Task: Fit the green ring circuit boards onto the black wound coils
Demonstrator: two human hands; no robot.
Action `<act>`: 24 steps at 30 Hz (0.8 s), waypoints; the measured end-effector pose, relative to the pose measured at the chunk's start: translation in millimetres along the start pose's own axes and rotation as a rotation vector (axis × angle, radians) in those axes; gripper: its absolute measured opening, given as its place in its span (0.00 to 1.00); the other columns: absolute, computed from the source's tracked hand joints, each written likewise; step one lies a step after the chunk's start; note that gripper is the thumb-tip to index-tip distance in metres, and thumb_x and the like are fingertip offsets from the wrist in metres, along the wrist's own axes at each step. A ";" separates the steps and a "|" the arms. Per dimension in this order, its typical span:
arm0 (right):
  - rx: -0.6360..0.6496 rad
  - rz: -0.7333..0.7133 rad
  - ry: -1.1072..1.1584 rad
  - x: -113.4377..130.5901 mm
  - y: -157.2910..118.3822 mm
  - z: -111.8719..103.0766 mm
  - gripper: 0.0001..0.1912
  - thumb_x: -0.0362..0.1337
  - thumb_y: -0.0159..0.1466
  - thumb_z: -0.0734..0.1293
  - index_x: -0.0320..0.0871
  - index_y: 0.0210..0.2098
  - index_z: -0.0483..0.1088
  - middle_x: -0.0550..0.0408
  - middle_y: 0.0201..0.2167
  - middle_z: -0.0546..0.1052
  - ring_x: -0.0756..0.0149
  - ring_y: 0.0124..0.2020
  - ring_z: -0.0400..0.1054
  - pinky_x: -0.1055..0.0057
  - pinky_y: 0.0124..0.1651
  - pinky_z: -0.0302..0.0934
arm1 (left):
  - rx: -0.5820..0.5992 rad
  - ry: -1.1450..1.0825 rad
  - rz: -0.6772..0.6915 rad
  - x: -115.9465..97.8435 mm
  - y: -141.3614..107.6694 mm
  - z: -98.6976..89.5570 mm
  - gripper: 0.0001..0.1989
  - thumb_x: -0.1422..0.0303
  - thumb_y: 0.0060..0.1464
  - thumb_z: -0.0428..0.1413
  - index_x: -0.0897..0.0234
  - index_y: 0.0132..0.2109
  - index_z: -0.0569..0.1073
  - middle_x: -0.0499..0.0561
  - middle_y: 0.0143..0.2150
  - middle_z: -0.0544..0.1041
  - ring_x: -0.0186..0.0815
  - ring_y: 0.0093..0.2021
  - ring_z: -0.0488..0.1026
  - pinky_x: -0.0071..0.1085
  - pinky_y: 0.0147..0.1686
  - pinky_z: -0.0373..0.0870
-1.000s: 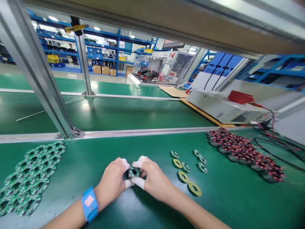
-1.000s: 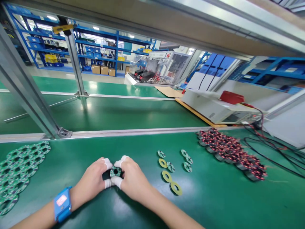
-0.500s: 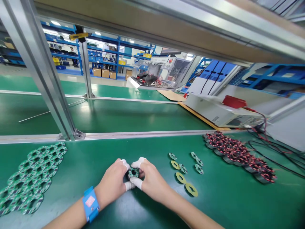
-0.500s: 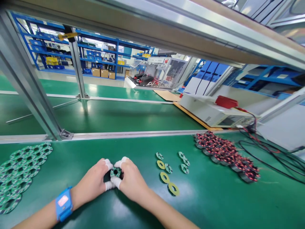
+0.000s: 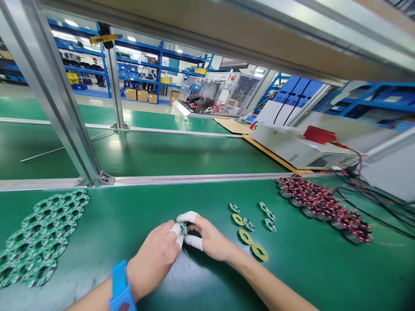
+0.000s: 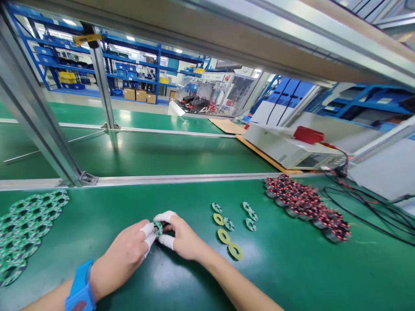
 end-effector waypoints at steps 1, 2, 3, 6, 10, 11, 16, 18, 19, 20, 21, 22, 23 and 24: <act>-0.016 -0.004 -0.001 -1.2 0.0 -0.7 0.19 0.31 0.54 0.67 0.44 0.46 0.68 0.51 0.44 0.68 0.62 0.44 0.66 0.63 0.47 0.63 | -0.018 0.018 0.008 -1.1 0.0 -1.3 0.14 0.82 0.53 0.44 0.67 0.27 0.70 0.53 0.25 0.69 0.39 0.32 0.68 0.34 0.31 0.70; -0.035 -0.004 -0.002 -2.4 0.1 -1.1 0.18 0.30 0.54 0.67 0.44 0.45 0.68 0.51 0.43 0.69 0.62 0.43 0.66 0.63 0.46 0.64 | -0.032 0.035 0.018 -2.4 0.0 -2.0 0.14 0.82 0.53 0.45 0.68 0.27 0.71 0.53 0.26 0.69 0.40 0.33 0.68 0.35 0.33 0.71; -0.054 0.000 -0.002 -3.7 0.3 -1.3 0.18 0.30 0.53 0.67 0.44 0.44 0.69 0.51 0.42 0.69 0.62 0.42 0.67 0.63 0.45 0.64 | -0.047 0.052 0.031 -4.2 -0.1 -2.5 0.13 0.81 0.53 0.45 0.68 0.27 0.71 0.53 0.27 0.70 0.40 0.35 0.69 0.36 0.35 0.71; -0.106 0.027 0.000 -7.9 1.1 -1.9 0.19 0.27 0.50 0.66 0.44 0.42 0.71 0.52 0.40 0.70 0.62 0.39 0.68 0.64 0.43 0.65 | -0.071 0.111 0.072 -11.9 -0.5 -1.4 0.11 0.82 0.51 0.48 0.68 0.29 0.73 0.54 0.30 0.74 0.43 0.40 0.71 0.38 0.43 0.70; -0.089 0.033 -0.007 -4.3 3.3 -3.5 0.19 0.27 0.49 0.65 0.43 0.41 0.71 0.51 0.40 0.71 0.62 0.40 0.68 0.65 0.43 0.65 | 0.005 0.176 0.088 -20.9 0.1 6.8 0.10 0.82 0.49 0.49 0.69 0.31 0.75 0.58 0.34 0.76 0.48 0.44 0.71 0.41 0.46 0.68; -0.057 0.033 -0.011 -2.0 4.1 -3.5 0.19 0.27 0.50 0.65 0.42 0.42 0.71 0.51 0.41 0.71 0.62 0.40 0.68 0.65 0.44 0.65 | 0.043 0.163 0.078 -20.6 0.6 9.0 0.11 0.82 0.49 0.49 0.70 0.32 0.75 0.59 0.36 0.76 0.48 0.45 0.71 0.42 0.47 0.68; -0.036 0.136 -0.017 0.8 7.0 -21.9 0.21 0.32 0.50 0.68 0.40 0.44 0.69 0.50 0.40 0.72 0.64 0.38 0.69 0.64 0.42 0.66 | 0.168 -0.207 -0.215 16.3 6.2 6.1 0.16 0.83 0.48 0.48 0.65 0.40 0.74 0.56 0.42 0.75 0.42 0.45 0.70 0.39 0.47 0.68; -0.165 0.190 -0.031 -0.8 7.4 -39.0 0.16 0.36 0.50 0.68 0.40 0.39 0.70 0.53 0.32 0.73 0.65 0.32 0.68 0.67 0.35 0.67 | 0.127 -0.422 -0.395 41.0 6.5 0.5 0.19 0.82 0.47 0.50 0.63 0.45 0.73 0.54 0.45 0.73 0.40 0.46 0.69 0.37 0.49 0.67; -0.218 0.214 -0.035 -1.5 7.3 -44.8 0.13 0.37 0.51 0.68 0.40 0.36 0.71 0.54 0.28 0.72 0.66 0.29 0.68 0.69 0.31 0.66 | 0.111 -0.515 -0.471 51.3 5.7 -0.3 0.21 0.81 0.46 0.51 0.63 0.48 0.71 0.54 0.47 0.73 0.40 0.47 0.68 0.37 0.50 0.66; -0.252 0.238 -0.033 -2.3 7.2 -47.6 0.12 0.39 0.51 0.68 0.40 0.34 0.71 0.56 0.24 0.71 0.68 0.25 0.66 0.70 0.27 0.65 | 0.109 -0.597 -0.528 58.6 4.6 1.0 0.23 0.80 0.45 0.52 0.64 0.50 0.70 0.54 0.48 0.72 0.40 0.48 0.68 0.37 0.52 0.64; -0.267 0.261 -0.027 -3.3 7.3 -47.6 0.12 0.40 0.51 0.67 0.39 0.32 0.71 0.57 0.22 0.70 0.70 0.21 0.64 0.71 0.24 0.63 | 0.129 -0.669 -0.561 62.1 3.8 4.6 0.25 0.79 0.44 0.54 0.65 0.52 0.68 0.55 0.49 0.71 0.40 0.48 0.67 0.36 0.52 0.64; -0.270 0.280 -0.024 -3.8 7.5 -45.8 0.12 0.41 0.51 0.67 0.39 0.31 0.71 0.59 0.19 0.69 0.71 0.19 0.63 0.72 0.22 0.62 | 0.163 -0.730 -0.572 62.2 3.2 9.4 0.26 0.78 0.42 0.55 0.66 0.52 0.68 0.55 0.48 0.71 0.41 0.48 0.67 0.36 0.52 0.64; -0.269 0.293 -0.027 -3.8 7.6 -43.0 0.12 0.42 0.51 0.67 0.39 0.30 0.70 0.59 0.18 0.69 0.72 0.17 0.62 0.73 0.20 0.60 | 0.193 -0.777 -0.568 60.0 3.0 14.1 0.26 0.77 0.41 0.57 0.66 0.52 0.69 0.55 0.47 0.72 0.41 0.47 0.68 0.35 0.50 0.65; -0.264 0.301 -0.034 -3.6 7.7 -39.6 0.12 0.42 0.51 0.67 0.40 0.30 0.70 0.60 0.17 0.68 0.72 0.16 0.61 0.73 0.20 0.59 | 0.211 -0.810 -0.555 56.9 3.0 17.7 0.25 0.76 0.41 0.58 0.66 0.50 0.70 0.54 0.46 0.72 0.41 0.46 0.68 0.34 0.49 0.65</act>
Point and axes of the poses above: each hand's wrist, its own y-axis towards the middle knuckle, its own z-axis out of the palm, x = y × z, the point moved 9 cm from there along y, towards the middle knuckle
